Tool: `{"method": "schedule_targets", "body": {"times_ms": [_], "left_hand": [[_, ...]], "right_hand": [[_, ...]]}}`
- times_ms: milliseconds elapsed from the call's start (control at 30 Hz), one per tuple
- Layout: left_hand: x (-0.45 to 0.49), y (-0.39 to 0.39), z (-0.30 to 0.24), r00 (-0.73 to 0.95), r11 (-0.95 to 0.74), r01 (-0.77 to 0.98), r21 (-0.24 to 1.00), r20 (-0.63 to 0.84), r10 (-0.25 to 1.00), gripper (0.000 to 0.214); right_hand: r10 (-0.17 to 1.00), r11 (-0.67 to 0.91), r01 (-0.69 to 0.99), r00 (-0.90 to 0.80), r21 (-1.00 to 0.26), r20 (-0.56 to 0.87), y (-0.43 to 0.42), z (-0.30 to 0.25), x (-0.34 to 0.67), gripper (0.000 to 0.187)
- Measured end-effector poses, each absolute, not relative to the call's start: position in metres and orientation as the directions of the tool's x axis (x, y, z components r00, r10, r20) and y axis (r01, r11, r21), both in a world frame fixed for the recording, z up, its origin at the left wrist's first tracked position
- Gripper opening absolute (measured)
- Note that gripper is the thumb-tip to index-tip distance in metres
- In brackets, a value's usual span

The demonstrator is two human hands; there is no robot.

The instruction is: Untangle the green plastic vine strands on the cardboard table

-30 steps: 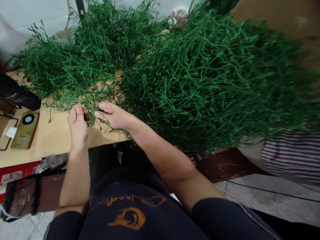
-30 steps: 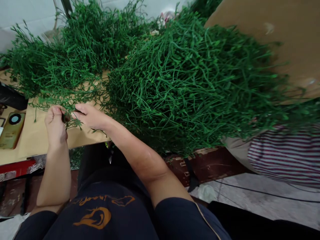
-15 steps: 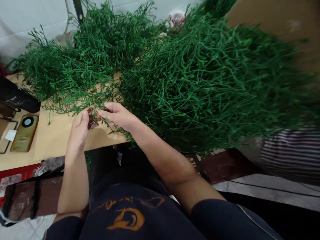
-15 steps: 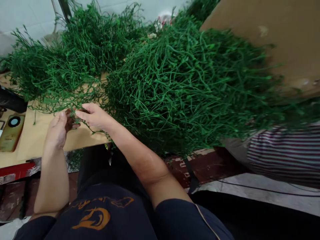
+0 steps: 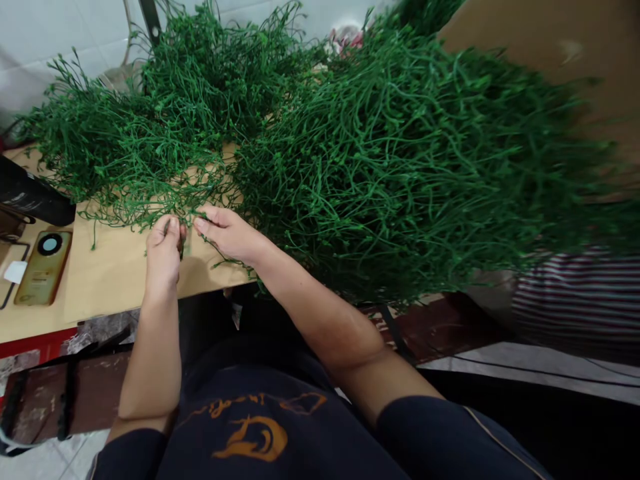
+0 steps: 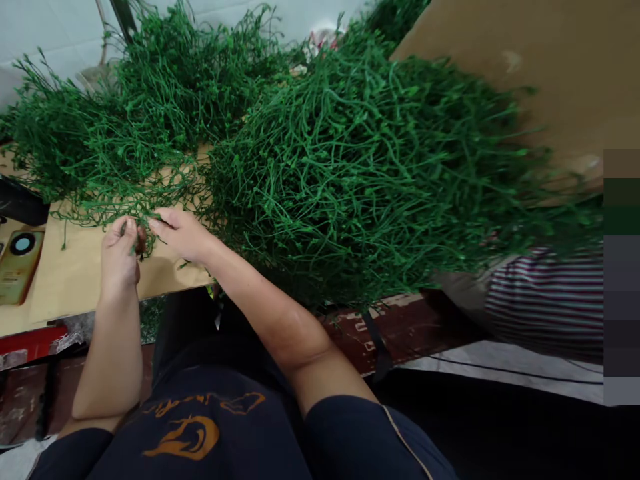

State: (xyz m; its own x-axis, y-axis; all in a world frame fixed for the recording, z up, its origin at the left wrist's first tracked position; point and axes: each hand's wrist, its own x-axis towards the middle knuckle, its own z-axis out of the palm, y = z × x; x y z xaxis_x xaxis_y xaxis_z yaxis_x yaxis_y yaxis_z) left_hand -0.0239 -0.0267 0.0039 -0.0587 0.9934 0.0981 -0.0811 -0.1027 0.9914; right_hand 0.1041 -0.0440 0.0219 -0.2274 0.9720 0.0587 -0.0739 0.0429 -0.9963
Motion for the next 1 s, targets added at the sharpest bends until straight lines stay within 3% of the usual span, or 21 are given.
{"method": "schedule_targets", "body": {"times_ms": [233, 467, 600, 733, 867, 1000], "left_hand": [[-0.017, -0.014, 0.019, -0.197, 0.012, -0.313, 0.950, -0.077, 0.977, 0.026], [-0.022, -0.011, 0.022, -0.080, 0.112, -0.412, 0.904, -0.158, 0.984, 0.029], [-0.025, -0.023, 0.021, 0.058, 0.107, -0.301, 0.948, -0.094, 0.994, 0.039], [-0.026, -0.032, 0.016, 0.109, -0.050, -0.082, 0.995, 0.059, 0.992, 0.042], [-0.028, -0.034, 0.014, 0.227, -0.196, 0.101, 0.975, 0.169, 0.959, 0.049], [-0.032, -0.036, 0.010, 0.200, -0.205, 0.095, 0.974, 0.183, 0.963, 0.052]], "right_hand": [[0.964, 0.037, -0.204, -0.253, -0.978, 0.089, -0.044, 0.026, 0.090, 0.030], [0.977, -0.058, -0.206, -0.212, -0.977, -0.014, -0.046, 0.036, 0.092, 0.023], [0.969, -0.052, -0.092, -0.246, -0.994, -0.028, -0.042, 0.037, 0.099, 0.025], [0.974, -0.054, -0.049, -0.221, -0.997, -0.041, -0.036, 0.037, 0.102, 0.037], [0.993, -0.002, -0.066, -0.119, -0.998, 0.006, -0.030, 0.034, 0.101, 0.038], [0.984, 0.063, 0.051, -0.170, -0.997, 0.053, -0.025, 0.029, 0.104, 0.038]]}}
